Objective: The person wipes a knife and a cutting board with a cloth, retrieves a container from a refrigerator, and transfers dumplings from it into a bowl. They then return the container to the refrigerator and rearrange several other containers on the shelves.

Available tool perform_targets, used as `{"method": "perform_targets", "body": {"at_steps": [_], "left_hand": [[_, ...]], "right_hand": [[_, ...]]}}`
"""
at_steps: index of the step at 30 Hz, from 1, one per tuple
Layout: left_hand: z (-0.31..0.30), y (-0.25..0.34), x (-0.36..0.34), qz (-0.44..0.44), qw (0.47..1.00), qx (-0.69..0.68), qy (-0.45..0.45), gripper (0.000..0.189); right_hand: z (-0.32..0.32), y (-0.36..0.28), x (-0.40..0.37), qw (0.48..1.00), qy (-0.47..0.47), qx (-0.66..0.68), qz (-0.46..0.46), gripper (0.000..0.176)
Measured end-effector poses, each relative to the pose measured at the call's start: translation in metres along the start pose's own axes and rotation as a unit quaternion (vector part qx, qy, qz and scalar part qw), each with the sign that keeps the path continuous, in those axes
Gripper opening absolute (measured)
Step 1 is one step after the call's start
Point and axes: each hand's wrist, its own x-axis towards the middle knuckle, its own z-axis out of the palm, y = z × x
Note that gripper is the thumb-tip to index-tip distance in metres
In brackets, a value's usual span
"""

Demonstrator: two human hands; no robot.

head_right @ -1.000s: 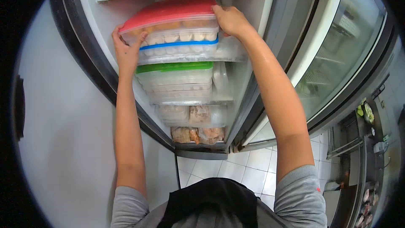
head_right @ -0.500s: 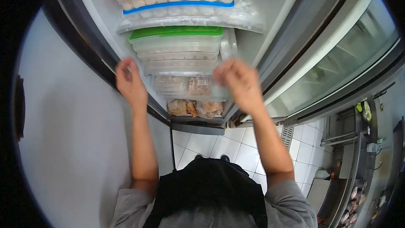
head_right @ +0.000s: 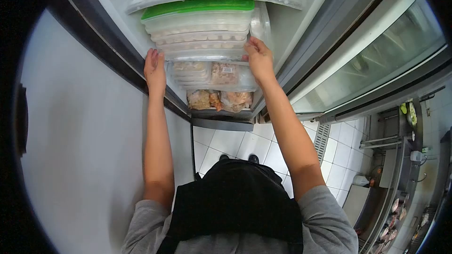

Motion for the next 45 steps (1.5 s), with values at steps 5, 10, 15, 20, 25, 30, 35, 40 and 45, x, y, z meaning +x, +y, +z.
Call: {"method": "perform_targets", "body": {"at_steps": [5, 10, 15, 20, 25, 30, 35, 40, 45], "left_hand": [[0.009, -0.023, 0.029, 0.010, 0.999, -0.020, -0.049, 0.071], [0.017, -0.013, 0.042, 0.009, 0.995, 0.014, -0.099, 0.077], [0.019, 0.004, 0.032, 0.052, 0.997, -0.003, -0.061, 0.070], [0.012, 0.019, 0.004, 0.029, 0.997, -0.054, -0.047, 0.052], [-0.001, 0.025, -0.039, 0.026, 0.997, -0.048, -0.049, 0.064], [-0.017, 0.000, -0.072, -0.045, 0.986, -0.141, -0.076, 0.071], [-0.022, -0.034, -0.070, -0.155, 0.880, -0.432, -0.124, 0.067], [-0.011, -0.013, -0.072, -0.135, 0.875, -0.445, -0.133, 0.061], [-0.004, -0.021, -0.100, -0.155, 0.932, -0.323, -0.051, 0.045]], "right_hand": [[-0.001, 0.010, 0.020, 0.988, -0.071, -0.134, 0.003, 0.043], [0.008, 0.029, 0.035, 0.984, -0.079, -0.153, -0.031, 0.053], [0.019, 0.020, 0.020, 0.996, -0.049, -0.068, -0.030, 0.060], [0.016, 0.022, -0.008, 0.996, -0.065, 0.020, -0.058, 0.054], [-0.004, 0.015, -0.048, 0.999, -0.054, 0.001, 0.007, 0.052], [-0.038, 0.042, -0.053, 0.934, -0.111, 0.330, 0.085, 0.053], [-0.029, 0.048, -0.052, 0.955, -0.076, 0.282, 0.062, 0.054], [-0.022, 0.063, -0.042, 0.968, -0.030, 0.247, 0.030, 0.046], [-0.015, 0.056, -0.051, 0.971, 0.066, 0.225, 0.038, 0.039]]}}
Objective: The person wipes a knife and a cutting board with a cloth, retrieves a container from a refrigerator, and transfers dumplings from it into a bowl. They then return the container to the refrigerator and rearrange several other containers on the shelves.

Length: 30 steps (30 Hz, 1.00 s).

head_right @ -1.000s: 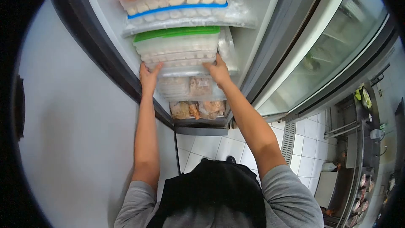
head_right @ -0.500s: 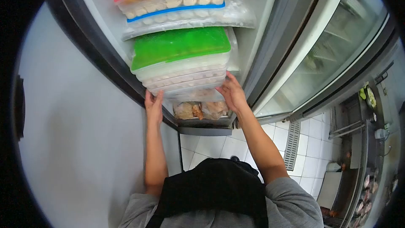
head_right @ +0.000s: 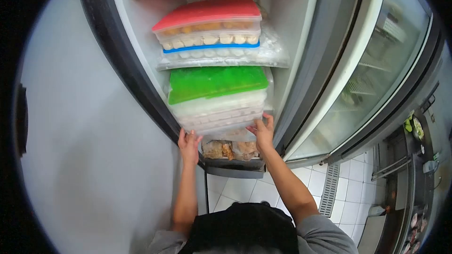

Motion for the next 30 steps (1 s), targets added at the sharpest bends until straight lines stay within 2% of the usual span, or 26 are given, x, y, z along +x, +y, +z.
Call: {"method": "perform_targets", "body": {"at_steps": [4, 6, 8, 10, 11, 12, 13, 15, 16, 18, 23, 25, 26, 30], "left_hand": [[0.025, 0.011, -0.041, 0.038, 0.999, -0.037, 0.005, 0.050], [0.025, 0.006, -0.054, 0.029, 0.997, -0.069, -0.025, 0.060], [0.022, 0.005, -0.059, 0.023, 0.998, -0.035, -0.037, 0.056], [0.024, 0.015, -0.063, 0.008, 0.968, -0.217, -0.123, 0.049], [0.025, 0.019, -0.061, 0.008, 0.967, -0.221, -0.124, 0.049], [0.026, 0.023, -0.056, -0.038, 0.974, -0.196, -0.109, 0.050], [0.027, 0.026, -0.054, -0.084, 0.978, -0.169, -0.091, 0.051], [0.031, 0.021, -0.048, -0.097, 0.978, -0.162, -0.089, 0.053], [0.034, 0.020, -0.044, -0.110, 0.978, -0.154, -0.086, 0.055], [0.038, 0.020, -0.043, -0.100, 0.983, -0.131, -0.085, 0.057], [0.040, 0.034, -0.045, -0.074, 0.993, -0.086, -0.028, 0.054], [0.043, 0.048, -0.041, -0.099, 0.992, -0.073, -0.020, 0.052], [0.040, 0.051, -0.038, -0.107, 0.992, -0.064, -0.021, 0.051], [0.034, 0.056, -0.026, -0.129, 0.990, -0.054, -0.002, 0.049]], "right_hand": [[-0.012, -0.009, -0.006, 0.999, 0.033, -0.027, 0.014, 0.035], [-0.023, -0.019, -0.002, 0.999, 0.012, -0.047, 0.011, 0.033], [-0.030, -0.029, 0.001, 0.996, -0.015, -0.069, 0.044, 0.035], [-0.029, -0.039, -0.006, 0.994, -0.011, -0.100, 0.047, 0.039], [-0.028, -0.043, -0.009, 0.988, -0.053, -0.147, -0.004, 0.041], [-0.026, -0.048, -0.010, 0.975, -0.096, -0.193, -0.055, 0.044], [-0.025, -0.053, -0.011, 0.975, -0.096, -0.194, -0.055, 0.044], [-0.025, -0.061, -0.010, 0.980, -0.096, -0.176, 0.005, 0.045], [-0.024, -0.059, -0.010, 0.979, -0.097, -0.177, 0.004, 0.045], [-0.014, -0.052, -0.013, 0.990, -0.057, -0.125, -0.009, 0.043], [0.003, -0.056, -0.021, 0.994, -0.044, -0.096, -0.011, 0.045], [0.014, -0.067, -0.029, 0.994, -0.036, -0.099, -0.015, 0.042], [0.026, -0.075, -0.038, 0.993, 0.000, -0.120, -0.004, 0.041], [0.021, -0.065, -0.030, 0.994, -0.029, -0.102, -0.014, 0.037]]}}
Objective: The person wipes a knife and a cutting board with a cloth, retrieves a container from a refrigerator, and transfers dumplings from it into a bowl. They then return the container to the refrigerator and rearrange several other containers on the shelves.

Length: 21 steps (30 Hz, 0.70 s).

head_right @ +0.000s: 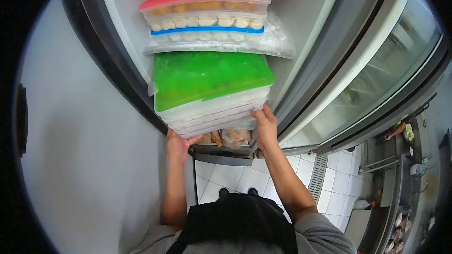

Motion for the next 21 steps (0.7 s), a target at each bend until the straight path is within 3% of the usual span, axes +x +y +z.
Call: {"method": "perform_targets", "body": {"at_steps": [7, 13, 18, 20, 21], "left_hand": [[-0.015, -0.002, 0.005, -0.002, 0.998, 0.016, -0.056, 0.052], [0.001, 0.008, -0.003, -0.068, 0.987, -0.083, -0.117, 0.082], [-0.003, -0.016, 0.004, 0.029, 0.968, -0.187, -0.165, 0.098], [-0.001, -0.018, 0.002, 0.012, 0.976, -0.160, -0.145, 0.100], [0.002, -0.017, 0.000, 0.000, 0.984, -0.132, -0.117, 0.103]], "right_hand": [[0.016, -0.014, -0.015, 1.000, 0.010, 0.026, 0.005, 0.032], [0.010, -0.001, -0.020, 1.000, -0.019, 0.010, 0.014, 0.044], [0.006, 0.010, -0.024, 1.000, -0.024, -0.003, 0.001, 0.036], [-0.011, 0.015, -0.018, 0.994, -0.039, -0.098, -0.002, 0.040], [-0.032, 0.045, -0.001, 0.971, -0.018, -0.219, -0.097, 0.037]]}}
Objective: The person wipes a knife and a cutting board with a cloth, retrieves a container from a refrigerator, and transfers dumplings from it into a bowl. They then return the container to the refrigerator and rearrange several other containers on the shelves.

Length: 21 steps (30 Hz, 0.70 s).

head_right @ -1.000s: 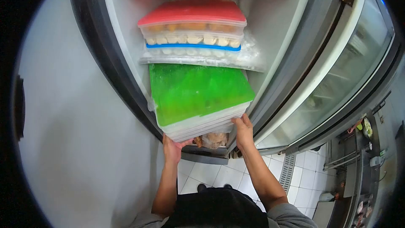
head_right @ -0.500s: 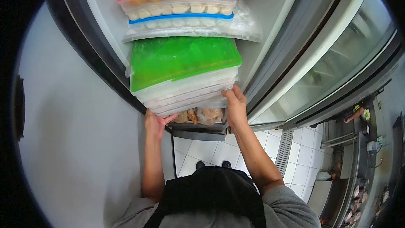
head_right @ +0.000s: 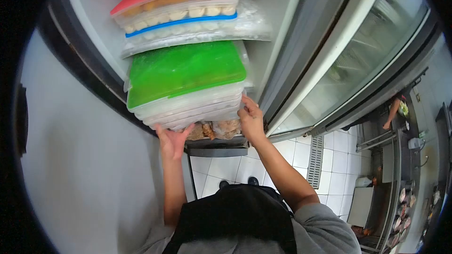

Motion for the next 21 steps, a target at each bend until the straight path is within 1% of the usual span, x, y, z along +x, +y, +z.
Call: {"method": "perform_targets", "body": {"at_steps": [1, 2, 3, 4, 5, 6, 7, 8, 9, 10, 11, 13, 14, 16, 17, 19, 20, 21], "left_hand": [[0.002, 0.000, -0.003, -0.003, 1.000, 0.002, -0.003, 0.103], [0.006, 0.004, -0.005, -0.013, 0.999, -0.028, 0.029, 0.103], [0.012, 0.009, -0.002, -0.019, 0.997, -0.057, 0.057, 0.103], [0.018, 0.013, -0.004, -0.019, 0.997, -0.051, 0.055, 0.103], [0.027, 0.018, -0.009, -0.026, 0.994, -0.073, 0.078, 0.103], [0.035, 0.019, -0.010, -0.029, 0.990, -0.097, 0.098, 0.103], [0.038, 0.015, -0.011, -0.026, 0.991, -0.091, 0.093, 0.103], [0.036, 0.005, -0.014, -0.009, 0.992, -0.078, 0.097, 0.100], [0.041, -0.001, -0.017, 0.010, 0.993, -0.067, 0.098, 0.098], [0.047, -0.009, -0.021, -0.019, 0.978, -0.130, 0.163, 0.085], [0.052, -0.015, -0.023, -0.017, 0.978, -0.128, 0.161, 0.085], [0.057, -0.022, -0.027, 0.042, 0.983, -0.065, 0.168, 0.084], [0.057, -0.024, -0.029, 0.045, 0.983, -0.062, 0.166, 0.084], [0.058, -0.031, -0.035, -0.006, 0.986, -0.098, 0.137, 0.093], [0.064, -0.035, -0.038, -0.006, 0.986, -0.094, 0.141, 0.093], [0.087, -0.048, -0.037, -0.153, 0.974, -0.138, 0.095, 0.101], [0.099, -0.055, -0.028, -0.151, 0.979, -0.112, 0.073, 0.108], [0.103, -0.058, -0.022, -0.150, 0.980, -0.109, 0.077, 0.108]], "right_hand": [[-0.002, 0.002, 0.002, 1.000, 0.004, 0.001, 0.001, 0.037], [0.002, -0.002, 0.005, 0.993, 0.057, 0.091, 0.048, 0.033], [0.007, -0.008, 0.015, 0.973, 0.108, 0.181, 0.090, 0.030], [0.009, -0.013, 0.022, 0.937, 0.154, 0.252, 0.189, 0.030], [0.012, 0.000, 0.031, 0.934, 0.155, 0.259, 0.191, 0.030], [0.016, 0.024, 0.046, 0.911, 0.073, 0.326, 0.242, 0.032], [0.019, 0.036, 0.056, 0.876, -0.011, 0.389, 0.286, 0.035], [0.025, 0.032, 0.057, 0.875, -0.013, 0.394, 0.281, 0.035], [0.033, 0.027, 0.058, 0.881, 0.017, 0.362, 0.305, 0.037], [0.037, 0.023, 0.057, 0.883, 0.051, 0.329, 0.331, 0.039], [0.038, 0.028, 0.059, 0.883, 0.049, 0.331, 0.330, 0.039], [0.043, 0.039, 0.061, 0.882, 0.073, 0.344, 0.315, 0.042], [0.045, 0.030, 0.059, 0.881, 0.070, 0.349, 0.312, 0.042], [0.042, 0.004, 0.047, 0.884, 0.109, 0.349, 0.291, 0.048], [0.042, 0.008, 0.047, 0.882, 0.107, 0.351, 0.296, 0.048], [0.040, 0.020, 0.051, 0.899, 0.063, 0.300, 0.312, 0.045], [0.040, 0.019, 0.047, 0.897, 0.061, 0.302, 0.318, 0.045], [0.038, 0.013, 0.044, 0.894, 0.055, 0.323, 0.306, 0.049]]}}
